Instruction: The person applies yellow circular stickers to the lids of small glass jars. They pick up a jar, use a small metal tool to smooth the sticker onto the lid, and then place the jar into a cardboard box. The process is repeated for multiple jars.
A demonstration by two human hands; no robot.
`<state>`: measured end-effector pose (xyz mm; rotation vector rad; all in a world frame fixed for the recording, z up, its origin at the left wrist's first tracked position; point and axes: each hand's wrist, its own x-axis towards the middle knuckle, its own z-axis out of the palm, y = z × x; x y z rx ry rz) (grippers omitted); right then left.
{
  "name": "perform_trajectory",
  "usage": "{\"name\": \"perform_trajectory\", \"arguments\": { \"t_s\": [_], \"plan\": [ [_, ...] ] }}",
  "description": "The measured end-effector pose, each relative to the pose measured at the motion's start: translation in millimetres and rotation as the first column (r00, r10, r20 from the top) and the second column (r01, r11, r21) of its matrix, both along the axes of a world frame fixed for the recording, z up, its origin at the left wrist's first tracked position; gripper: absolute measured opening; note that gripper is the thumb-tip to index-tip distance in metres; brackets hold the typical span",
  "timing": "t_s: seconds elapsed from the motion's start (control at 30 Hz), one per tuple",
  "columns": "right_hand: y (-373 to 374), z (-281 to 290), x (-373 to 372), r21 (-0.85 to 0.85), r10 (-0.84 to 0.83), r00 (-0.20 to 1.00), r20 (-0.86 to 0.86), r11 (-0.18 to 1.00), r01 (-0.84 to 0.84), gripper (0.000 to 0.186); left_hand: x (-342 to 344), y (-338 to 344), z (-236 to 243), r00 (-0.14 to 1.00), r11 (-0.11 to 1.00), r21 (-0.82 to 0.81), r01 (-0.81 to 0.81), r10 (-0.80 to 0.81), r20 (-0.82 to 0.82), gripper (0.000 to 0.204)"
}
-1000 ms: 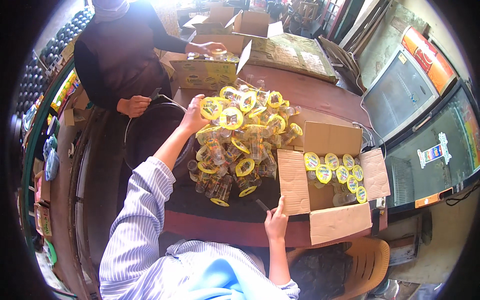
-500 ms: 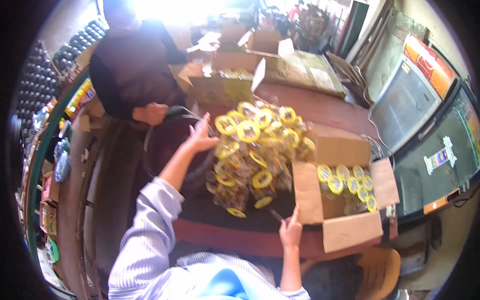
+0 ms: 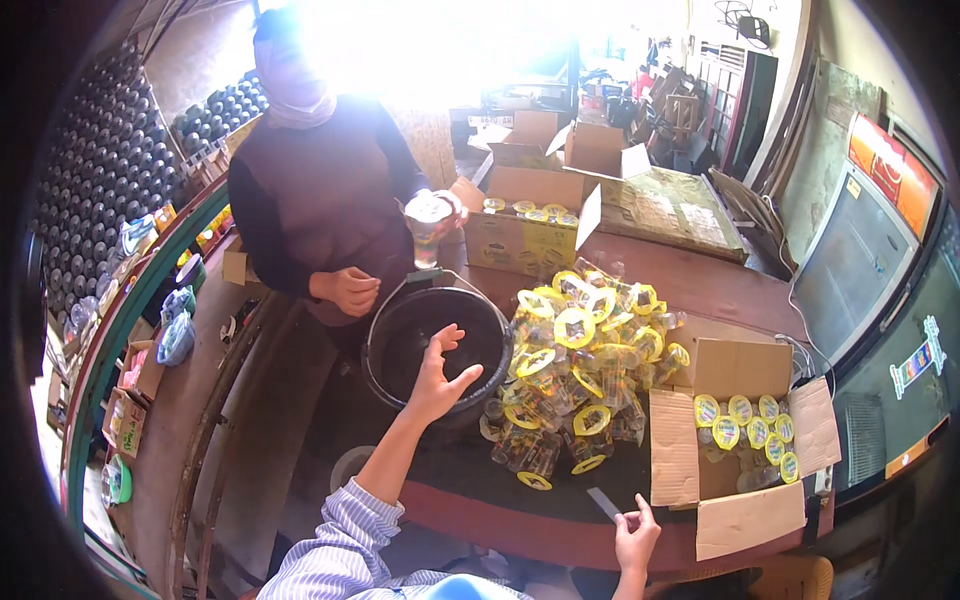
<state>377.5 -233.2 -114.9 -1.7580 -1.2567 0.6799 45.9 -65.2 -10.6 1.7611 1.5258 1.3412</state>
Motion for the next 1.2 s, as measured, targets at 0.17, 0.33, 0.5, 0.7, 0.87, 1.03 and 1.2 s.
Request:
{"name": "perform_trajectory", "arguments": {
  "t_s": [0.17,0.33,0.5,0.7,0.87,1.03,1.2],
  "plan": [
    [-4,1,56,0.154,-0.068,0.943,-0.325,0.980,0.123,0.042,16,-12,-7,1.000,1.000,0.012,-0.005,0.005,-0.012,0.063],
    [-16,3,141,0.235,-0.180,0.849,-0.497,0.914,0.332,0.039,81,-9,7,0.997,0.992,0.111,0.054,-0.047,-0.067,0.056],
    [-14,1,210,0.133,-0.251,0.636,-0.730,0.860,0.493,0.038,190,19,-2,0.955,0.933,0.209,0.293,-0.295,-0.022,0.049],
    [-29,-23,286,0.059,-0.276,0.482,-0.832,0.819,0.570,0.032,335,10,4,0.871,0.871,0.025,0.491,-0.491,-0.015,0.042],
    [-37,-25,312,0.003,-0.300,0.413,-0.860,0.805,0.593,0.026,427,4,-45,0.765,0.768,-0.073,0.637,-0.641,-0.070,0.040],
    [-42,-27,323,-0.015,-0.299,0.404,-0.864,0.820,0.573,0.024,466,19,-95,0.758,0.822,-0.170,0.544,-0.568,-0.321,0.048],
    [-49,-24,333,-0.063,-0.330,0.316,-0.889,0.773,0.631,0.026,504,7,-113,0.634,0.814,-0.121,0.568,-0.527,-0.565,0.052]
  ]
}}
